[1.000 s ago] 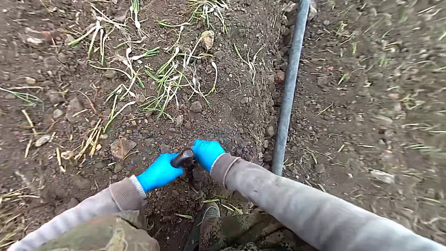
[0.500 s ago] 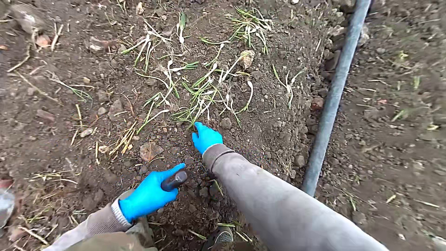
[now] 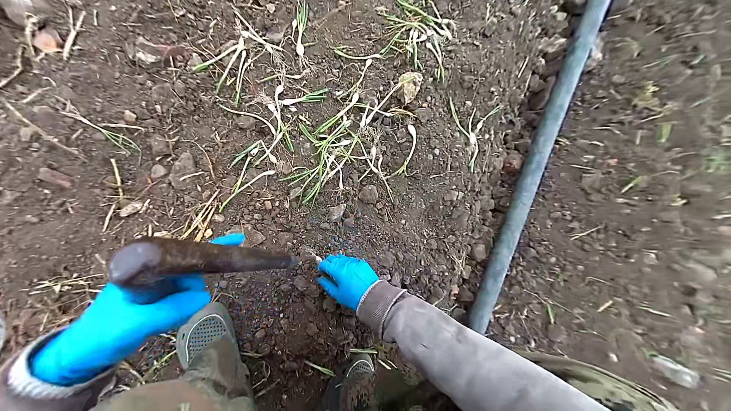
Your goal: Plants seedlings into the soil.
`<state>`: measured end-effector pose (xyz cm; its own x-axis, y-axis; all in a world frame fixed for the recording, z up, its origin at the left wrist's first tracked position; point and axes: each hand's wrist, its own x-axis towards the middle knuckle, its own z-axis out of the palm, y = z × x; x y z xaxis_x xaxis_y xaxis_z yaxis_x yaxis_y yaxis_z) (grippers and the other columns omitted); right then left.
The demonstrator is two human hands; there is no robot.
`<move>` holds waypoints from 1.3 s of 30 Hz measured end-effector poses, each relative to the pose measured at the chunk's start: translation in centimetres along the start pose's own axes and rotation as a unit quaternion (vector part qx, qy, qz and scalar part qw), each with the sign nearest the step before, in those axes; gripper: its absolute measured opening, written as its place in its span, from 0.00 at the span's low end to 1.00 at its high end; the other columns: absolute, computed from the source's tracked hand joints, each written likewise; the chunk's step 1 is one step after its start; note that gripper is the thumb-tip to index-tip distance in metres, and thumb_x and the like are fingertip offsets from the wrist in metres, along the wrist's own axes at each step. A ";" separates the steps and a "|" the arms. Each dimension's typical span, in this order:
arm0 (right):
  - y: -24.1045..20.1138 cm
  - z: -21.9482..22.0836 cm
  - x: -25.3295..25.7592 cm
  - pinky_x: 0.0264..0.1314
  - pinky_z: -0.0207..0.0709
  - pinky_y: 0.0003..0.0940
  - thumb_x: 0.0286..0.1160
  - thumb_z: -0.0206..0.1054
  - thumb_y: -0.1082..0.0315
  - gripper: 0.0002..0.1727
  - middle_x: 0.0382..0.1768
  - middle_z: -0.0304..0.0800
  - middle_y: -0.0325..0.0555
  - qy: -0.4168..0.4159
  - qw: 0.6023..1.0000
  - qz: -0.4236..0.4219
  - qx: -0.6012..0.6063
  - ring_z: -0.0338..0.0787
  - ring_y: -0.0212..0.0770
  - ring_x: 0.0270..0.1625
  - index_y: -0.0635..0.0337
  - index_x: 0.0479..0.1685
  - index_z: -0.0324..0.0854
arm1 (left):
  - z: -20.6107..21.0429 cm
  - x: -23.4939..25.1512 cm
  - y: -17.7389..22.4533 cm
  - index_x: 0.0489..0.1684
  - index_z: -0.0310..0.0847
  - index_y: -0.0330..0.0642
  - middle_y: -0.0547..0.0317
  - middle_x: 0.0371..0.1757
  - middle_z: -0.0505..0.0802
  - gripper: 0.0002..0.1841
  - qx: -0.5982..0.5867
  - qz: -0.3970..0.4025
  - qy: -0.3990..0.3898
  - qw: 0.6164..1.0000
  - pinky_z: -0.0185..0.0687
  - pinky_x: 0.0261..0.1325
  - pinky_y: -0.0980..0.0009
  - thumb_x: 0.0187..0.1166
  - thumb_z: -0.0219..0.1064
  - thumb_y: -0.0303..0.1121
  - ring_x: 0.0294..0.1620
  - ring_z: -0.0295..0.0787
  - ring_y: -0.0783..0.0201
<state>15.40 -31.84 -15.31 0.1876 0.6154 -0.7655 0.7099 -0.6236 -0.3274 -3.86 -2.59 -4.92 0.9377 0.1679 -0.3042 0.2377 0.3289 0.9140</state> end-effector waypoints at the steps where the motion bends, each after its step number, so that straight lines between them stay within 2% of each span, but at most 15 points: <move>1: -0.6 -0.6 -0.3 0.68 0.81 0.57 0.88 0.58 0.61 0.18 0.64 0.90 0.50 -0.027 0.999 0.032 -0.002 0.89 0.55 0.67 0.49 0.71 0.83 | 0.3 1.2 0.8 0.48 0.91 0.55 0.70 0.23 0.88 0.11 0.025 0.028 -0.028 0.999 0.75 0.18 0.80 0.69 0.74 0.36 0.14 0.74 0.77; 3: -2.1 -2.3 -0.7 0.61 0.84 0.62 0.91 0.53 0.65 0.21 0.59 0.92 0.54 -0.071 0.991 0.110 -0.001 0.93 0.60 0.60 0.45 0.79 0.73 | 1.4 3.9 -0.4 0.54 0.90 0.49 0.68 0.32 0.92 0.14 0.088 0.028 -0.093 0.991 0.77 0.17 0.79 0.72 0.73 0.34 0.17 0.77 0.77; 4: -2.7 -3.0 -0.8 0.58 0.84 0.63 0.92 0.52 0.64 0.21 0.56 0.93 0.56 -0.081 0.988 0.134 0.000 0.94 0.62 0.57 0.43 0.81 0.70 | 3.5 5.1 -0.7 0.41 0.93 0.53 0.71 0.21 0.86 0.10 0.157 -0.075 -0.066 0.983 0.69 0.15 0.74 0.63 0.73 0.33 0.13 0.73 0.74; 6: -3.8 -4.0 -0.6 0.57 0.84 0.64 0.93 0.53 0.62 0.18 0.55 0.93 0.55 -0.078 0.989 0.127 -0.006 0.94 0.62 0.57 0.45 0.75 0.74 | 6.5 7.2 -3.8 0.25 0.85 0.48 0.63 0.17 0.80 0.04 0.248 -0.268 -0.070 0.928 0.68 0.22 0.62 0.68 0.72 0.33 0.17 0.73 0.65; 10: -5.7 -1.2 3.2 0.62 0.83 0.63 0.88 0.60 0.63 0.15 0.62 0.91 0.53 -0.054 0.997 0.050 -0.025 0.90 0.59 0.66 0.51 0.64 0.87 | 5.5 5.0 -7.1 0.19 0.78 0.46 0.64 0.14 0.76 0.09 0.178 -0.309 -0.035 0.934 0.65 0.19 0.67 0.69 0.70 0.31 0.13 0.70 0.67; 13: -6.9 2.7 6.5 0.65 0.81 0.62 0.83 0.62 0.65 0.14 0.63 0.89 0.56 -0.064 0.996 0.060 -0.031 0.86 0.61 0.69 0.57 0.58 0.89 | 2.8 1.2 -3.6 0.20 0.80 0.55 0.74 0.14 0.78 0.04 0.145 -0.244 0.012 0.959 0.66 0.18 0.74 0.59 0.71 0.35 0.13 0.70 0.76; 18: -7.8 0.2 6.7 0.74 0.73 0.58 0.87 0.54 0.43 0.27 0.65 0.88 0.52 -0.080 0.995 -0.009 -0.065 0.82 0.56 0.73 0.54 0.53 0.92 | 0.0 -2.7 -2.6 0.62 0.91 0.57 0.79 0.36 0.93 0.24 0.197 -0.171 0.045 0.964 0.83 0.38 0.79 0.61 0.72 0.35 0.30 0.84 0.83; 23: -10.4 -9.3 14.1 0.69 0.78 0.66 0.86 0.63 0.53 0.26 0.69 0.86 0.59 0.118 0.993 -0.024 -0.013 0.83 0.63 0.74 0.48 0.81 0.77 | 1.2 -3.6 -6.8 0.70 0.85 0.52 0.75 0.27 0.86 0.28 0.127 -0.235 0.102 0.958 0.77 0.32 0.76 0.64 0.72 0.35 0.24 0.77 0.79; 26: -11.6 -12.3 17.6 0.63 0.77 0.75 0.89 0.60 0.50 0.23 0.64 0.90 0.61 0.103 0.994 0.042 0.013 0.88 0.68 0.67 0.45 0.77 0.77 | 1.4 -5.4 -7.7 0.87 0.69 0.52 0.65 0.40 0.91 0.37 0.061 -0.229 0.071 0.969 0.83 0.47 0.73 0.71 0.74 0.37 0.36 0.84 0.76; 29: -10.9 -11.1 17.4 0.63 0.77 0.75 0.88 0.62 0.52 0.21 0.58 0.91 0.65 0.120 0.993 -0.005 0.003 0.89 0.69 0.64 0.59 0.62 0.87 | 1.4 -6.8 -9.2 0.79 0.76 0.41 0.68 0.41 0.91 0.31 -0.001 -0.170 0.111 0.979 0.83 0.49 0.78 0.73 0.75 0.34 0.36 0.84 0.80; 31: -10.3 -9.1 15.3 0.59 0.80 0.71 0.83 0.68 0.59 0.14 0.51 0.92 0.61 0.163 0.985 -0.051 0.017 0.91 0.65 0.58 0.60 0.50 0.90 | 0.4 -6.6 -8.5 0.50 0.87 0.43 0.74 0.25 0.86 0.12 -0.007 -0.192 0.207 0.959 0.78 0.33 0.78 0.72 0.74 0.34 0.23 0.78 0.80; 34: -9.3 -3.9 10.9 0.59 0.86 0.64 0.80 0.69 0.65 0.13 0.51 0.95 0.53 0.175 0.980 -0.085 0.046 0.95 0.56 0.54 0.54 0.60 0.89 | -3.4 -6.4 -6.1 0.45 0.87 0.47 0.71 0.12 0.75 0.09 -0.064 -0.181 0.270 0.943 0.63 0.13 0.76 0.69 0.70 0.30 0.09 0.63 0.76; 36: -8.3 -1.0 7.9 0.61 0.86 0.59 0.83 0.66 0.63 0.18 0.54 0.95 0.50 0.117 0.990 -0.064 0.045 0.95 0.53 0.56 0.49 0.69 0.85 | -7.2 -7.1 -6.5 0.64 0.84 0.43 0.63 0.27 0.87 0.18 -0.094 -0.031 0.191 0.977 0.69 0.16 0.75 0.75 0.68 0.26 0.13 0.70 0.71; 38: -7.9 0.3 6.3 0.68 0.83 0.55 0.86 0.61 0.62 0.18 0.59 0.94 0.48 0.054 0.997 -0.023 0.045 0.93 0.51 0.62 0.47 0.70 0.85 | -11.3 -6.4 -6.5 0.77 0.74 0.39 0.46 0.57 0.94 0.23 -0.013 0.139 0.063 0.988 0.92 0.35 0.67 0.81 0.66 0.28 0.30 0.91 0.63; 39: -7.8 0.3 5.9 0.69 0.82 0.53 0.87 0.60 0.62 0.17 0.60 0.93 0.47 0.036 0.998 -0.007 0.052 0.92 0.49 0.64 0.47 0.69 0.86 | -11.4 -5.9 -5.8 0.76 0.75 0.36 0.42 0.56 0.93 0.24 0.024 0.163 0.058 0.985 0.92 0.33 0.66 0.80 0.66 0.27 0.31 0.91 0.62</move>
<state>10.75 -23.49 -17.48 0.2290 0.6542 -0.7208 0.6385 -0.6599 -0.3960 -13.62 5.08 -11.47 0.9317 0.3629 -0.0179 -0.0575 0.1958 0.9789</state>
